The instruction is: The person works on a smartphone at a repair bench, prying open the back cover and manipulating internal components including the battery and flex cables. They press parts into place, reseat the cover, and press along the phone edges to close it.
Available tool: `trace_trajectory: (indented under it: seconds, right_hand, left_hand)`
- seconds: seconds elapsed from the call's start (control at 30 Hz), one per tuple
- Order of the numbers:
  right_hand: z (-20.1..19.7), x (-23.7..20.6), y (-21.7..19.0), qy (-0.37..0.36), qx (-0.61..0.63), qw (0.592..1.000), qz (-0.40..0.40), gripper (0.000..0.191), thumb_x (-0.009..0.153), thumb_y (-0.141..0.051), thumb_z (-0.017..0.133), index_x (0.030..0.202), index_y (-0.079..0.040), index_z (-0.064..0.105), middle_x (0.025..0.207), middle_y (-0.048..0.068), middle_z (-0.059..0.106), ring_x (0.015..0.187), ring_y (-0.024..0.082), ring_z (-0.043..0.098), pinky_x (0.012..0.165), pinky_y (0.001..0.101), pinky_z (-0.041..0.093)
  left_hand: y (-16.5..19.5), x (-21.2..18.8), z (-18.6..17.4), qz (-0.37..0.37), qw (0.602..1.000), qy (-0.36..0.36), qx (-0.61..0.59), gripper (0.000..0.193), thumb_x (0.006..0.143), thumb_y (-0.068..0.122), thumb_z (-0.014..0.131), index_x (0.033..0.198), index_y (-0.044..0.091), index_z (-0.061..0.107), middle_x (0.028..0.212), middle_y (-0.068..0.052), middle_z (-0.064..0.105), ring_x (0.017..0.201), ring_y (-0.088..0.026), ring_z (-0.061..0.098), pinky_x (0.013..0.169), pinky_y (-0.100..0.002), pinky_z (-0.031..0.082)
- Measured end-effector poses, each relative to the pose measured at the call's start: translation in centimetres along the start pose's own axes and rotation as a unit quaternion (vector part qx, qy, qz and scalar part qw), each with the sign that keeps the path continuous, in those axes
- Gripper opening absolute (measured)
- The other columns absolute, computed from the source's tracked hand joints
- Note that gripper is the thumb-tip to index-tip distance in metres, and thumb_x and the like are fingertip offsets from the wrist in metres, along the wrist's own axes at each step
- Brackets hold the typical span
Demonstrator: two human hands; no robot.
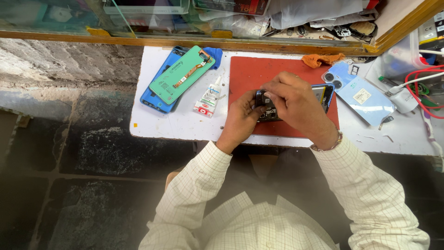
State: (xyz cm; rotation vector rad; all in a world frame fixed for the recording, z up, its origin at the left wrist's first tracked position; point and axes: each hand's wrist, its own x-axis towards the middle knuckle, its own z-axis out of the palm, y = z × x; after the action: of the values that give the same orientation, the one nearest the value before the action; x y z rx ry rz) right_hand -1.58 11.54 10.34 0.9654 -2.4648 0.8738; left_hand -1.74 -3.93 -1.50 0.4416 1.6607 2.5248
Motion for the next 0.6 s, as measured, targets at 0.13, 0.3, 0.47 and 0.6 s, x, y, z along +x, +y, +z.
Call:
trace_trajectory:
  seconds: [0.13, 0.3, 0.47, 0.6]
  right_hand:
    - [0.1, 0.1, -0.2, 0.016, 0.033, 0.999, 0.021, 0.017, 0.09, 0.003, 0.072, 0.106, 0.0, 0.073, 0.094, 0.012, 0.065, 0.078, 0.026, 0.065, 0.066, 0.0353, 0.05]
    - [-0.1, 0.3, 0.0, 0.0, 0.032, 0.999, 0.032, 0.014, 0.089, 0.003, 0.073, 0.103, 0.001, 0.074, 0.089, 0.012, 0.066, 0.076, 0.026, 0.065, 0.066, 0.0361, 0.049]
    - [-0.5, 1.0, 0.5, -0.021, 0.015, 0.999, 0.033, 0.015, 0.088, 0.0, 0.076, 0.103, 0.001, 0.075, 0.085, 0.013, 0.065, 0.073, 0.028, 0.063, 0.064, 0.0385, 0.048]
    - [-0.7, 1.8, 1.1, -0.057, 0.025, 0.996, 0.068, 0.017, 0.086, -0.003, 0.077, 0.102, 0.001, 0.077, 0.08, 0.014, 0.064, 0.068, 0.029, 0.061, 0.061, 0.0397, 0.046]
  left_hand:
    - [0.0, 0.0, 0.1, -0.001, 1.0, 0.001, -0.013, 0.039, 0.096, -0.015, 0.055, 0.135, -0.008, 0.052, 0.12, -0.014, 0.069, 0.113, -0.016, 0.067, 0.096, -0.03, 0.057]
    - [0.1, 0.0, 0.0, 0.005, 1.0, -0.006, -0.005, 0.041, 0.096, -0.015, 0.055, 0.136, -0.007, 0.052, 0.121, -0.014, 0.068, 0.114, -0.016, 0.066, 0.097, -0.03, 0.056]
    - [0.0, 0.1, 0.0, 0.001, 1.0, -0.007, 0.004, 0.039, 0.096, -0.015, 0.056, 0.135, -0.008, 0.053, 0.121, -0.015, 0.069, 0.114, -0.016, 0.066, 0.097, -0.03, 0.056]
    - [-0.2, 0.1, -0.1, 0.001, 1.0, -0.011, -0.011, 0.041, 0.096, -0.015, 0.056, 0.137, -0.008, 0.051, 0.122, -0.014, 0.068, 0.114, -0.016, 0.066, 0.098, -0.03, 0.055]
